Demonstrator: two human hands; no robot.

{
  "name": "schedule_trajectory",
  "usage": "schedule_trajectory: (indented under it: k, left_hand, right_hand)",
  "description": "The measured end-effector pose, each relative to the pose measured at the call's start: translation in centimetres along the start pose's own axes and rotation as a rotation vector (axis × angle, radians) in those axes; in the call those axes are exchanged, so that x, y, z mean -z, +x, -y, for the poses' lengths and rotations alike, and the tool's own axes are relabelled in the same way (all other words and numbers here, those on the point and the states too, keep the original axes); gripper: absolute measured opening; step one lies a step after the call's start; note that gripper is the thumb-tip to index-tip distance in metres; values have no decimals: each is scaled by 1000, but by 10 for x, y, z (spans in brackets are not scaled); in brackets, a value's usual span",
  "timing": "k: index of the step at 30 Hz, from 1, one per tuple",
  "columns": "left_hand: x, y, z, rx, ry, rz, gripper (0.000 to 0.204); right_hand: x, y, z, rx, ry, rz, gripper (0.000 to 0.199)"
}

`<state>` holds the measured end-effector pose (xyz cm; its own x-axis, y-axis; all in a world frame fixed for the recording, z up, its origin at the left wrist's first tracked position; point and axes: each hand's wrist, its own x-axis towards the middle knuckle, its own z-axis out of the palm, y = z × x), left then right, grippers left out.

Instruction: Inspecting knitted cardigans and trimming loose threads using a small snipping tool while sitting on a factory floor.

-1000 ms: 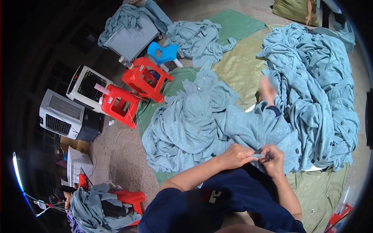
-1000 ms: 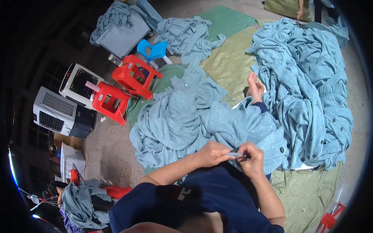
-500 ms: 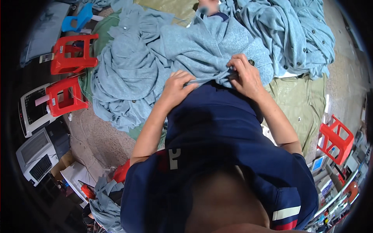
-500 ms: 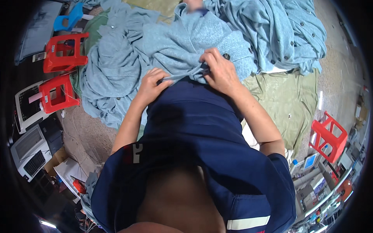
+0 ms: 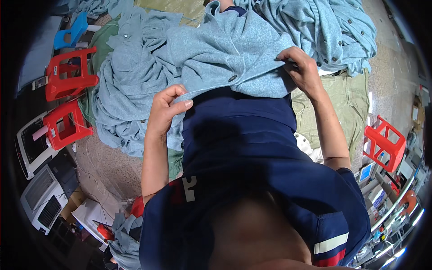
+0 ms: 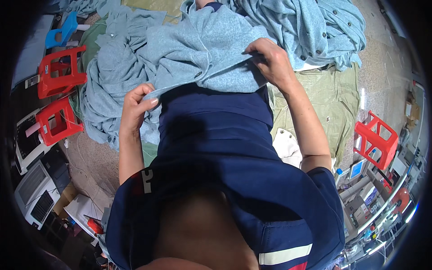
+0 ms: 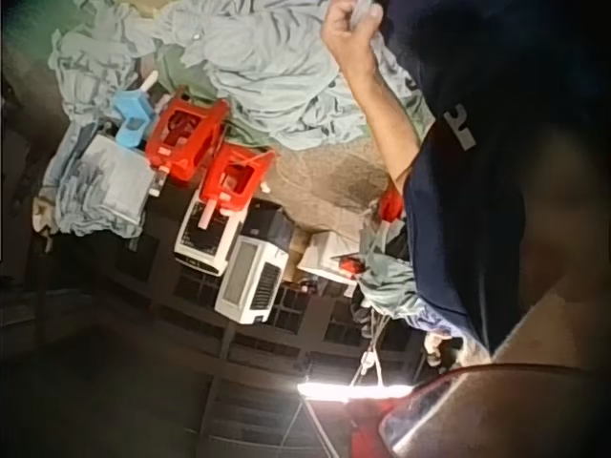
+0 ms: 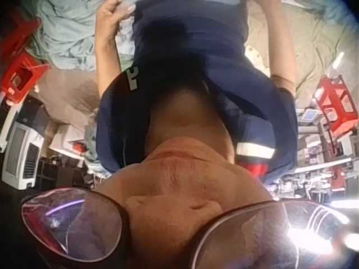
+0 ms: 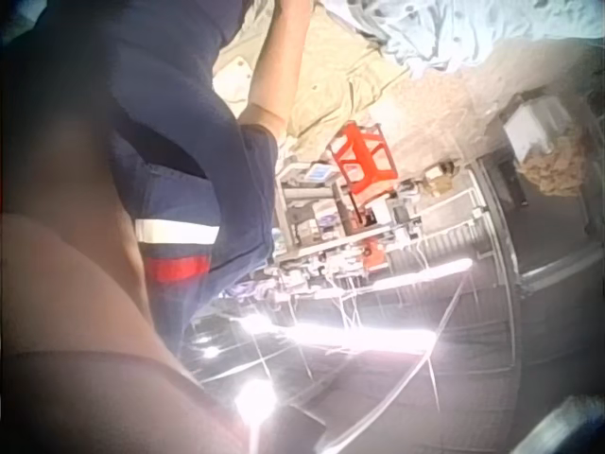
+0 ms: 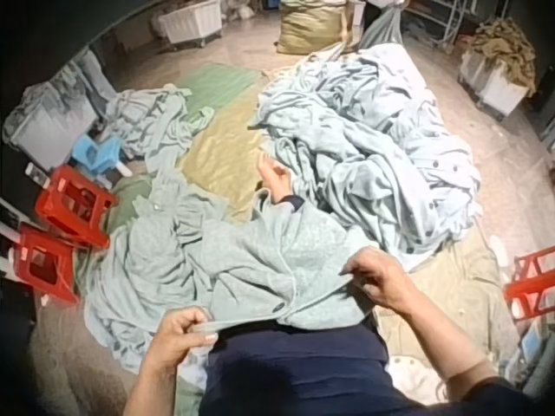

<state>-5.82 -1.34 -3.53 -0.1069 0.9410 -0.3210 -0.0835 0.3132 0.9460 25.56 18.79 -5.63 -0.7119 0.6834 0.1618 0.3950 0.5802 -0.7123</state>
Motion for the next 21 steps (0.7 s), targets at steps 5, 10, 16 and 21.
schedule_trajectory:
  k: [5, 10, 16, 21]
  left_hand:
    - [-33, -2, -42, -108, -301, 238, 12]
    - [-72, 5, -45, -233, -90, 248, 18]
    - [-72, 17, -39, -174, 142, 112, 37]
    - [-70, 20, -55, -471, 526, 68, 31]
  right_hand:
    - [14, -11, 79, 611, 31, -104, 21]
    - [-22, -11, 112, 678, 57, -200, 19]
    - [-40, -4, 107, 515, 34, -200, 16]
    - [-42, 7, 110, 366, 226, -162, 19]
